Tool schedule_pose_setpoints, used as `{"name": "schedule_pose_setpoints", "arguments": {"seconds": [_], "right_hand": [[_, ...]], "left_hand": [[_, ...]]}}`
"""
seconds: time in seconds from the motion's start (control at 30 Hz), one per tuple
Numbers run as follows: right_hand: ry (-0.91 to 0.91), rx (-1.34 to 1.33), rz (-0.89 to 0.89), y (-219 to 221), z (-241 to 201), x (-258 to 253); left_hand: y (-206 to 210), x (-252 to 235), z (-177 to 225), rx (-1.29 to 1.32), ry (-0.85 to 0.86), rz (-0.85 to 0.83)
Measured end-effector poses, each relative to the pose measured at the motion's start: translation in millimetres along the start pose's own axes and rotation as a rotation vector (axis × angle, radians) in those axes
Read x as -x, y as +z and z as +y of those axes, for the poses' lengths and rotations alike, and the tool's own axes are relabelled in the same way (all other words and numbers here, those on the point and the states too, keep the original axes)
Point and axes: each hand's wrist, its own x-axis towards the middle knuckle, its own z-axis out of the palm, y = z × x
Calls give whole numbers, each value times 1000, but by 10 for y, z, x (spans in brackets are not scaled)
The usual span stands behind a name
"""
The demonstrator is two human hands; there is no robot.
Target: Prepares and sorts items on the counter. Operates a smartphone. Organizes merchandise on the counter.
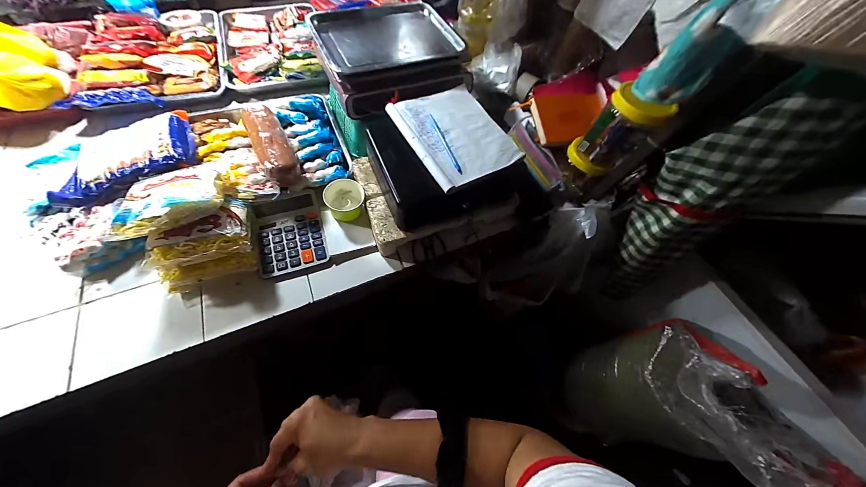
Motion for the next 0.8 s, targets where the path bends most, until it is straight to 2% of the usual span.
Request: {"name": "schedule_pose_setpoints", "arguments": {"seconds": [0.13, 0.23, 0.33, 0.4, 0.5, 0.57, 0.67, 0.8], "right_hand": [[115, -81, 73, -165, 131, 136], [211, -1, 245, -387, 342, 133], [349, 116, 536, -1045, 466, -10], [325, 255, 768, -1541, 522, -195], [219, 507, 959, -2169, 645, -491], [206, 572, 970, -2458, 676, -680], [333, 534, 864, -2753, 496, -904], [412, 521, 886, -3008, 626, -1189]], "left_hand": [[93, 31, -26, 32, 29, -98], [71, -2, 11, 207, -99, -61], [-68, -46, 46, 285, -166, 65], [-214, -39, 32, 300, -192, 157], [-444, 30, -60, 304, -260, 294], [-594, 103, -163, 311, -309, 357], [-751, 271, -299, 334, -369, 457], [-877, 577, -519, 371, -428, 587]]}}
